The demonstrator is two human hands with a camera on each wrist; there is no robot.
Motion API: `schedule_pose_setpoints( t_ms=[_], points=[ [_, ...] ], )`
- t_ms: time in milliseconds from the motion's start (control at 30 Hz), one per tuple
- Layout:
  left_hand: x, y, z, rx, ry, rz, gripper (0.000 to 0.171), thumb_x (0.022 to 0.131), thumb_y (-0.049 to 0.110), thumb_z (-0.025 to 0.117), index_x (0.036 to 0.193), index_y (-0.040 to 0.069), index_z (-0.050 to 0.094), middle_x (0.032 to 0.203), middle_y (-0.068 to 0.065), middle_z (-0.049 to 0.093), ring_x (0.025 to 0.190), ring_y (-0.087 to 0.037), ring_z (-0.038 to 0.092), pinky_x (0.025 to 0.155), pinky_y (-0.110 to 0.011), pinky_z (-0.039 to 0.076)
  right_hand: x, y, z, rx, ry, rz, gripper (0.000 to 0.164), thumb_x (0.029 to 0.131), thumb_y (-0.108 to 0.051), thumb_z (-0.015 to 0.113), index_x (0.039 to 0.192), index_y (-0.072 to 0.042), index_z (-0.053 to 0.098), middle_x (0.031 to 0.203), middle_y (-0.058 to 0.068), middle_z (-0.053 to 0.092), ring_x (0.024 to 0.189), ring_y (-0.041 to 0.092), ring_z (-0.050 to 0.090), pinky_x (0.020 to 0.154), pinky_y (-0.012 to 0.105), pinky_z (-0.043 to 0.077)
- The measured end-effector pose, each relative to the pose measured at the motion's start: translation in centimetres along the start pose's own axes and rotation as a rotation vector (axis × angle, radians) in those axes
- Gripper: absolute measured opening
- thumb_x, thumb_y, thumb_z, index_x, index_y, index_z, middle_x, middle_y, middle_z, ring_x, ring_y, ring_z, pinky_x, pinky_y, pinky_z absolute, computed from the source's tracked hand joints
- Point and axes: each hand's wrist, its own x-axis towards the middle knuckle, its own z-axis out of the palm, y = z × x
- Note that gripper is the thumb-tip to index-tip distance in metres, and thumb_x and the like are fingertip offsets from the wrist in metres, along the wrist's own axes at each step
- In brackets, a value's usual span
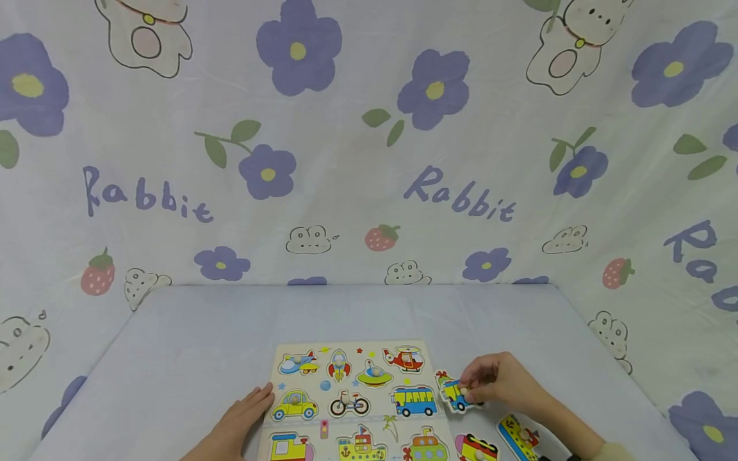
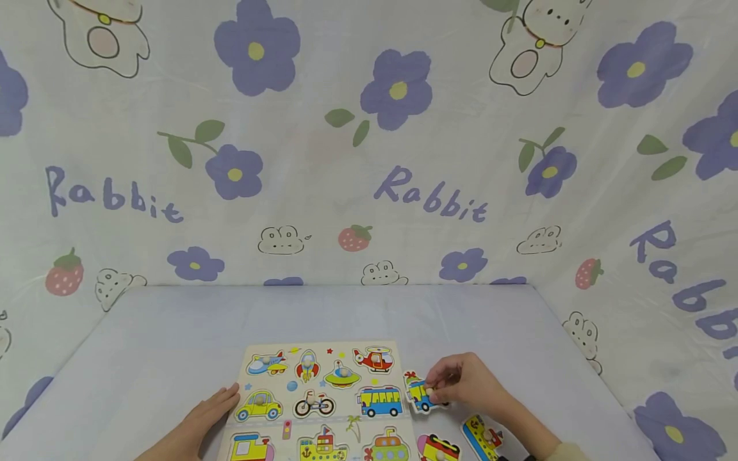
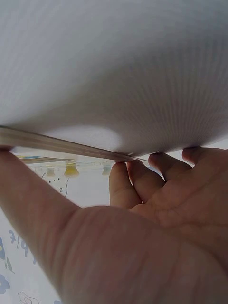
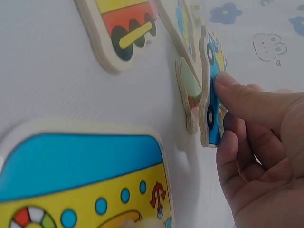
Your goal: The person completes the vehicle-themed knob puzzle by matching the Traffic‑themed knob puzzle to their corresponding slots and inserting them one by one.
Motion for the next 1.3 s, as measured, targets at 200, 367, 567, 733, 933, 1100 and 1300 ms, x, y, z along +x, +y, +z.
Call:
schedule_pose_setpoints(
  t_ms=[200,367,567,733,933,1100,1300],
  points=[
    [0.0,0.0,0.0,-0.025,-0.003,0.001,0.111,0.066,0.059,0.083,0.143,-0.009,0.041,0.149,-0.024,0.039,0.133,-0.051,0.033,0.099,-0.071,0.031,0.2,-0.3,0.5,0.001,0.014,0.004,0.019,0.076,-0.013,0.086,0.090,-0.010,0.074,0.084,0.005,0.070,0.070,0.024,0.060,0.059,0.027,0.053],
    [0.1,0.0,0.0,-0.019,-0.003,-0.002,0.111,0.067,0.061,0.082,0.143,-0.008,0.041,0.149,-0.023,0.038,0.133,-0.050,0.033,0.099,-0.071,0.031,0.4,-0.4,0.9,0.021,0.029,0.033,0.021,0.073,-0.013,0.088,0.089,-0.010,0.074,0.084,0.005,0.070,0.071,0.024,0.060,0.059,0.028,0.053],
    [0.0,0.0,0.0,0.004,-0.001,-0.001,0.111,0.067,0.062,0.082,0.144,-0.008,0.041,0.150,-0.022,0.039,0.134,-0.048,0.034,0.100,-0.069,0.032,0.5,-0.7,1.3,0.044,0.054,0.062,0.022,0.072,-0.013,0.088,0.089,-0.009,0.074,0.083,0.005,0.070,0.072,0.025,0.060,0.060,0.029,0.054],
    [0.0,0.0,0.0,0.000,0.002,-0.007,0.111,0.068,0.062,0.081,0.144,-0.008,0.041,0.150,-0.022,0.039,0.134,-0.048,0.034,0.100,-0.069,0.032,0.4,-1.1,1.6,0.046,0.071,0.066,0.022,0.073,-0.012,0.088,0.090,-0.008,0.074,0.084,0.005,0.070,0.073,0.024,0.060,0.060,0.029,0.053],
    [0.0,0.0,0.0,-0.002,0.005,-0.001,0.110,0.067,0.062,0.082,0.143,-0.009,0.042,0.149,-0.023,0.039,0.133,-0.050,0.034,0.099,-0.070,0.032,0.5,-2.0,2.2,0.068,0.062,0.047,0.023,0.073,-0.008,0.087,0.090,-0.006,0.073,0.084,0.005,0.070,0.073,0.024,0.060,0.060,0.028,0.053],
    [0.0,0.0,0.0,-0.021,0.001,0.000,0.110,0.067,0.060,0.082,0.143,-0.009,0.041,0.149,-0.024,0.038,0.133,-0.051,0.033,0.099,-0.072,0.031,1.0,-2.7,2.9,0.064,0.054,0.046,0.022,0.073,-0.010,0.088,0.089,-0.007,0.074,0.084,0.004,0.070,0.073,0.023,0.061,0.062,0.027,0.054],
    [0.0,0.0,0.0,-0.012,0.006,-0.007,0.111,0.067,0.063,0.081,0.143,-0.008,0.042,0.149,-0.023,0.039,0.134,-0.049,0.033,0.100,-0.070,0.031,1.4,-3.2,3.7,0.070,0.049,0.044,0.023,0.071,-0.011,0.089,0.088,-0.007,0.074,0.081,0.005,0.070,0.071,0.023,0.059,0.061,0.027,0.053]
  ],
)
